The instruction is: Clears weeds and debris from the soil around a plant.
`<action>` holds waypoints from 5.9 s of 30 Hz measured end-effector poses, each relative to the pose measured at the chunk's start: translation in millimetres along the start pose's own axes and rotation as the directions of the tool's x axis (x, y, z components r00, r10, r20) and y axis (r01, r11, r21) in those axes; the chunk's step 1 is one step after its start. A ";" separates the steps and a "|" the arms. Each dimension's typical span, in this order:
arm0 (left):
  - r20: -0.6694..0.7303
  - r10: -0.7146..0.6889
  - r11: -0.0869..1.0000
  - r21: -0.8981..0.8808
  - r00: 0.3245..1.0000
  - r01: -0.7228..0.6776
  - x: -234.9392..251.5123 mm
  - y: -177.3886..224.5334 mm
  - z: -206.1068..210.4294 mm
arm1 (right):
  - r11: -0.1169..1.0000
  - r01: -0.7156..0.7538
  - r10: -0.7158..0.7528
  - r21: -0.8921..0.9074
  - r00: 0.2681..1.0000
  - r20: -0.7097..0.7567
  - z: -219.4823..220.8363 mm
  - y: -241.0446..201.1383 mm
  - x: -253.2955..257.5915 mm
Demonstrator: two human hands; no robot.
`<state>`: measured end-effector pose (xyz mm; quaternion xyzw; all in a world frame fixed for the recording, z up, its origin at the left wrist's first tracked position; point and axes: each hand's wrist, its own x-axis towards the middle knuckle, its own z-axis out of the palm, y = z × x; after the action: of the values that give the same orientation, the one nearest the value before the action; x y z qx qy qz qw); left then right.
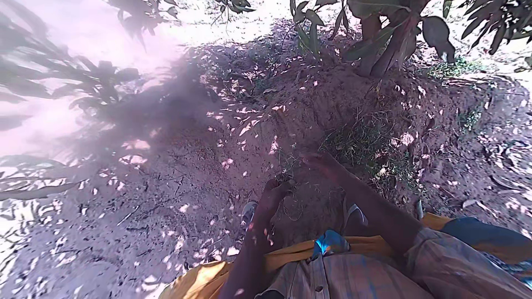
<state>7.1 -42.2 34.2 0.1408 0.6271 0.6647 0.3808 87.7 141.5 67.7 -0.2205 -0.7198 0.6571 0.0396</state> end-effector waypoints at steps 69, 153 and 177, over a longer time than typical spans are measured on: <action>-0.240 0.036 0.998 -0.038 0.970 -0.046 12.1 -6.0 -4.1 | 0.827 -0.059 0.160 -0.559 0.978 0.135 -14.0 10.2 11.9; -0.085 -0.245 0.812 0.526 0.966 0.252 12.5 -2.9 -7.7 | 0.644 0.321 -0.145 -0.694 0.942 0.301 35.0 32.8 -0.6; -0.357 -0.096 0.992 -0.107 0.929 0.061 20.6 -15.2 -14.6 | 0.713 0.389 -0.360 -0.584 0.917 0.171 13.0 58.7 29.0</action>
<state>-11.4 -39.9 11.3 -0.0270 0.6595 0.6924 0.2914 72.6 142.4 2.7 -0.0562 -0.9220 0.3741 0.0829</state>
